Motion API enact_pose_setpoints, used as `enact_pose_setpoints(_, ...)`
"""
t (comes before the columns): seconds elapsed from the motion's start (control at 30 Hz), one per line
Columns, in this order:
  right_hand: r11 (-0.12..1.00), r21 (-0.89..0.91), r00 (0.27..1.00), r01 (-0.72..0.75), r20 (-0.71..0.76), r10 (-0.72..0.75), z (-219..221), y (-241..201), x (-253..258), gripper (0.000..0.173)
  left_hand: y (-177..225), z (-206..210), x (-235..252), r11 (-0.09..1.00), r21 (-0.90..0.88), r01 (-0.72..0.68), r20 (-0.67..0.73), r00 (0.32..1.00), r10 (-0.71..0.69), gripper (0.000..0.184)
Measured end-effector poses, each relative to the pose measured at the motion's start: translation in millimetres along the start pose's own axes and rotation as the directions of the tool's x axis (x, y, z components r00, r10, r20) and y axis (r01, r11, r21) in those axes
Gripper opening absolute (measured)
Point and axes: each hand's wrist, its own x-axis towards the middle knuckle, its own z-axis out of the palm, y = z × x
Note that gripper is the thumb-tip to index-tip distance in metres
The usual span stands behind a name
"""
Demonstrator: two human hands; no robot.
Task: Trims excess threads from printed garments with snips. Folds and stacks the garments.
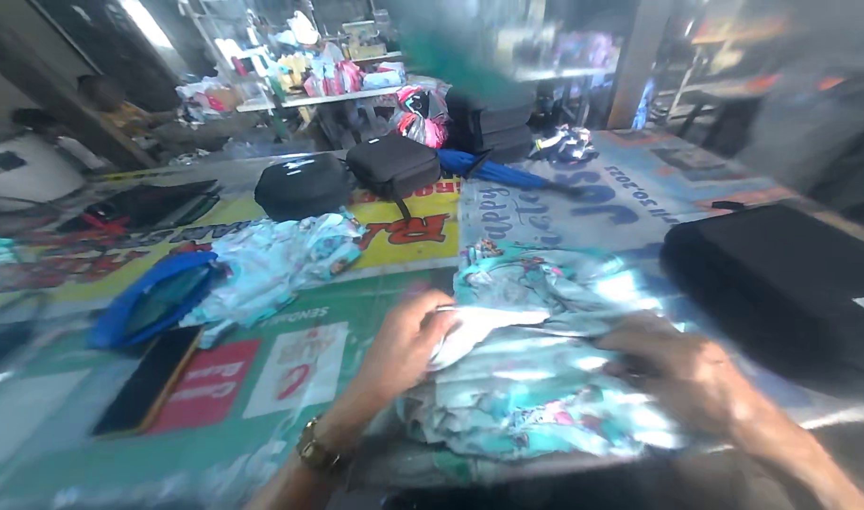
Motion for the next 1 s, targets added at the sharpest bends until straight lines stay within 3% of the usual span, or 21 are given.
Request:
enact_pose_setpoints(0.1,0.996,0.084,0.995,-0.038,-0.086,0.045,8.4,-1.9,-6.6,0.024,-5.7,-3.1,0.3,0.999,-0.031,0.024,-0.072,0.997,-0.026,0.021)
enact_pose_setpoints(0.17,0.991,0.107,0.983,-0.079,-0.158,0.096,18.2,-2.3,-9.3,0.027,-13.4,-0.6,4.2,0.972,0.228,0.051,-0.068,0.997,-0.037,0.024)
enact_pose_setpoints(0.23,0.979,0.176,0.965,-0.101,-0.223,0.139,26.8,-1.3,-14.6,0.028,-22.5,1.6,9.3,0.86,0.493,0.132,0.052,0.982,-0.181,0.032)
enact_pose_setpoints(0.3,0.973,0.213,0.956,-0.092,-0.254,0.146,28.6,-1.7,-17.0,0.026,-31.5,1.0,14.0,0.801,0.561,0.21,0.133,0.932,-0.337,0.035)
enact_pose_setpoints(0.37,0.971,0.223,0.952,-0.09,-0.266,0.15,28.4,-1.7,-17.3,0.025,-34.2,-7.0,16.5,0.847,0.491,0.204,0.071,0.96,-0.272,0.033)
enact_pose_setpoints(0.47,0.966,0.243,0.95,-0.094,-0.267,0.16,28.2,-1.8,-17.8,0.026,-15.2,-25.4,22.5,0.964,0.196,0.178,-0.113,0.981,-0.159,0.023)
enact_pose_setpoints(0.57,0.963,0.26,0.953,-0.073,-0.267,0.145,28.8,-1.1,-17.9,0.031,30.8,-26.5,22.7,0.996,-0.024,0.086,-0.118,0.989,-0.088,0.026)
enact_pose_setpoints(0.63,0.958,0.279,0.948,-0.059,-0.284,0.142,27.7,-0.7,-19.6,0.037,65.9,-14.6,8.7,0.996,-0.021,-0.088,0.107,0.99,0.089,0.035)
enact_pose_setpoints(0.67,0.951,0.304,0.942,-0.055,-0.3,0.15,25.6,-0.8,-20.8,0.04,77.9,-11.7,2.5,0.979,-0.013,-0.202,0.238,0.951,0.199,0.04)
enact_pose_setpoints(0.7,0.944,0.328,0.93,-0.046,-0.331,0.161,22.6,-1.8,-21.3,0.04,84.7,-12.0,-1.3,0.951,0.008,-0.309,0.283,0.913,0.294,0.042)
enact_pose_setpoints(0.77,0.937,0.35,0.896,-0.011,-0.413,0.165,11.3,-9.0,-17.3,0.034,84.1,-21.8,-2.2,0.913,0.095,-0.397,0.157,0.911,0.38,0.034)
enact_pose_setpoints(0.83,0.926,0.373,0.886,0.047,-0.444,0.134,-4.9,-22.0,-7.2,0.025,75.4,-33.8,0.7,0.911,0.185,-0.369,0.011,0.927,0.374,0.028)
enact_pose_setpoints(1.0,0.95,0.305,0.96,0.066,-0.281,0.024,-22.0,-69.4,43.1,0.023,56.4,-13.7,-19.7,0.895,0.363,-0.258,-0.01,0.96,0.281,0.031)
